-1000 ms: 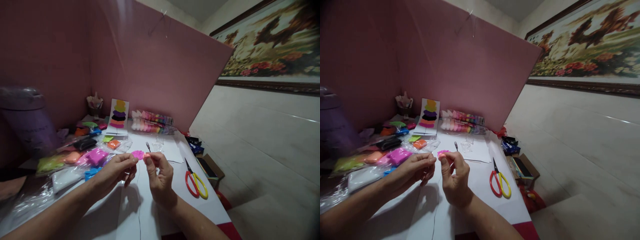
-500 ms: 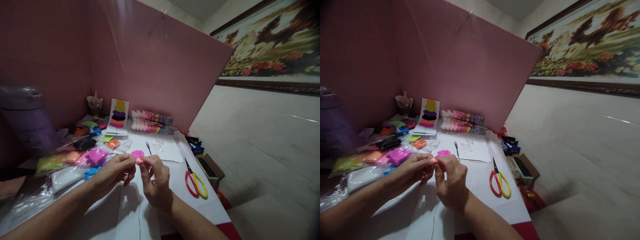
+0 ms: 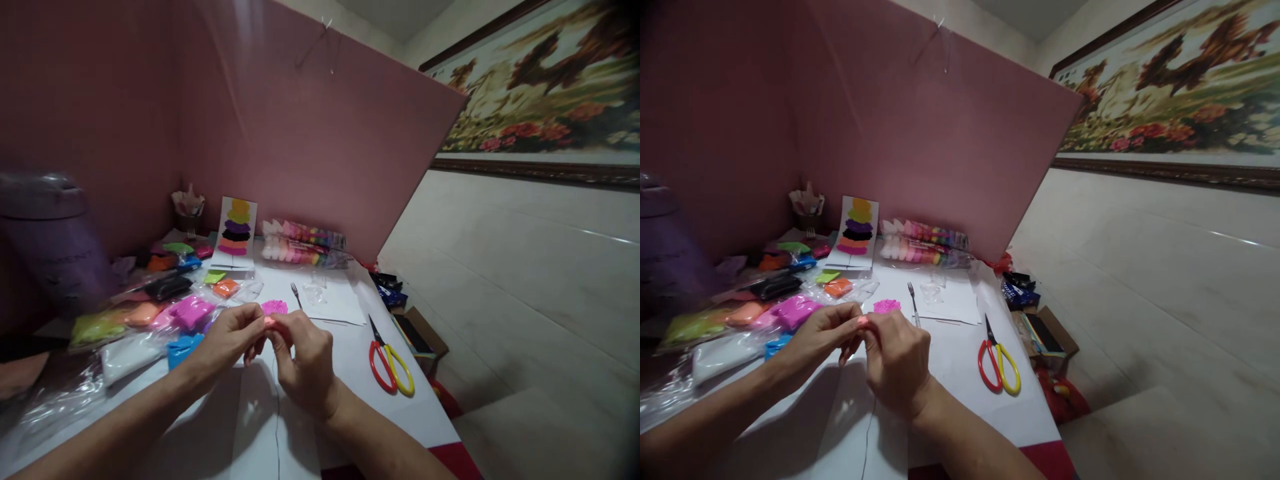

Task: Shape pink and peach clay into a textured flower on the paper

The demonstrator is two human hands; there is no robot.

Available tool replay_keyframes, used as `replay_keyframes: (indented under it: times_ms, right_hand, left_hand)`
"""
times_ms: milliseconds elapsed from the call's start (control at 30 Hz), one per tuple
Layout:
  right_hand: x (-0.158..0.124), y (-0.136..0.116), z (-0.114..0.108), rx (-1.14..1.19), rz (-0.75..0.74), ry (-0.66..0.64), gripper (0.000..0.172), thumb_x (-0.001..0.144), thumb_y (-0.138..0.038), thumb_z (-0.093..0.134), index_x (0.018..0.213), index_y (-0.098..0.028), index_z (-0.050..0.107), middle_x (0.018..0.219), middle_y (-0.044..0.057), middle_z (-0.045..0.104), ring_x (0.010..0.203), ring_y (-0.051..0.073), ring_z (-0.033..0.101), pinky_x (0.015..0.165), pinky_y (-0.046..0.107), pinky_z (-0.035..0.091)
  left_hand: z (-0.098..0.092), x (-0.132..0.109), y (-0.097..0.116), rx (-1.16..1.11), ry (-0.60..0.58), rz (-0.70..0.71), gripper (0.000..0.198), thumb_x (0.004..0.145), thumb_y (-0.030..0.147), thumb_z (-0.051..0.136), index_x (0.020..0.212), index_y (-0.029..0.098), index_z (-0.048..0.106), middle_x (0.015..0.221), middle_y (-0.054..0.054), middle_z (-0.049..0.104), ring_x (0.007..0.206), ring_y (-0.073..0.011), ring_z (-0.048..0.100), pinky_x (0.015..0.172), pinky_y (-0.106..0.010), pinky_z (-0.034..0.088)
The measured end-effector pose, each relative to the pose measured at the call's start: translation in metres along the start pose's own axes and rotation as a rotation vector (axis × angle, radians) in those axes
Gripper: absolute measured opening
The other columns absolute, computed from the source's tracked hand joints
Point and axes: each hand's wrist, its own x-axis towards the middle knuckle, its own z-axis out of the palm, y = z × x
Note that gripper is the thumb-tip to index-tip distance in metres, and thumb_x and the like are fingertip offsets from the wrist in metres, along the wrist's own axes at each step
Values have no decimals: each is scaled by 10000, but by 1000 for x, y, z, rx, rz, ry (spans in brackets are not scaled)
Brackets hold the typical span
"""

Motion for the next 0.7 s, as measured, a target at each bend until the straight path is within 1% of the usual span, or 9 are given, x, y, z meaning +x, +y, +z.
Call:
replay_keyframes:
  times_ms: [100, 133, 200, 300, 367, 500, 567, 600, 700]
  right_hand:
    - [1, 0, -1, 146, 138, 80, 134, 945, -223, 504, 954, -187, 634, 829, 46, 666, 696, 146, 604, 603, 264, 479]
    - [1, 0, -2, 178, 157, 108, 136, 948, -228, 501, 966, -189, 630, 846, 47, 664, 698, 145, 602, 599, 263, 480]
    - [0, 1, -3, 175, 117, 121, 136, 941, -219, 510, 1005, -198, 627, 868, 51, 662, 707, 151, 599, 604, 270, 482]
    - [-2, 2, -1, 59, -2, 38, 146, 918, -187, 543, 1025, -209, 640, 825, 48, 662, 695, 157, 592, 619, 285, 476]
    - [-3, 2, 0, 20, -17, 3, 129, 909, -181, 554, 987, -205, 654, 751, 32, 644, 645, 146, 571, 594, 276, 456]
    - [-1, -1, -1, 149, 132, 133, 92, 911, -200, 555, 878, -190, 640, 712, 7, 621, 576, 111, 523, 537, 241, 425]
    - [0, 0, -3, 170, 161, 176, 85, 913, -194, 555, 878, -181, 632, 739, 15, 629, 585, 108, 524, 534, 236, 420]
    - [0, 0, -3, 152, 136, 157, 78, 909, -185, 560, 896, -179, 637, 752, 21, 634, 599, 112, 529, 541, 239, 420]
    - [0, 2, -3, 56, 7, 29, 104, 894, -161, 574, 952, -180, 658, 750, 27, 637, 617, 124, 534, 563, 255, 416]
  left_hand:
    - [0, 0, 0, -9, -20, -11, 420, 775, 518, 656, 587, 191, 472, 463, 42, 528, 396, -82, 445, 403, -202, 334]
    - [0, -1, 0, -11, -23, -14, 419, 788, 512, 646, 586, 191, 467, 466, 42, 531, 393, -79, 443, 403, -200, 329]
    - [0, -1, 1, -9, -20, -13, 425, 788, 519, 642, 584, 192, 463, 463, 43, 529, 391, -76, 439, 400, -198, 324]
    - [1, -1, 2, 18, -1, 20, 448, 729, 568, 675, 582, 190, 482, 452, 46, 511, 405, -86, 445, 397, -203, 349]
    - [1, -1, 3, 44, 7, 41, 463, 695, 591, 691, 580, 187, 496, 446, 47, 501, 416, -94, 457, 396, -207, 365]
    - [2, -2, 3, 21, -6, 15, 440, 750, 556, 660, 583, 191, 480, 467, 43, 522, 409, -89, 457, 403, -211, 377]
    - [2, -2, 3, 18, 2, 10, 431, 781, 531, 640, 580, 191, 470, 481, 42, 529, 404, -82, 452, 406, -209, 373]
    - [2, -2, 3, 27, 9, 17, 432, 781, 532, 639, 577, 190, 471, 481, 42, 526, 407, -83, 453, 406, -209, 373]
    - [2, -1, 3, 68, 26, 51, 452, 731, 567, 671, 573, 188, 483, 458, 46, 504, 413, -91, 456, 395, -209, 370]
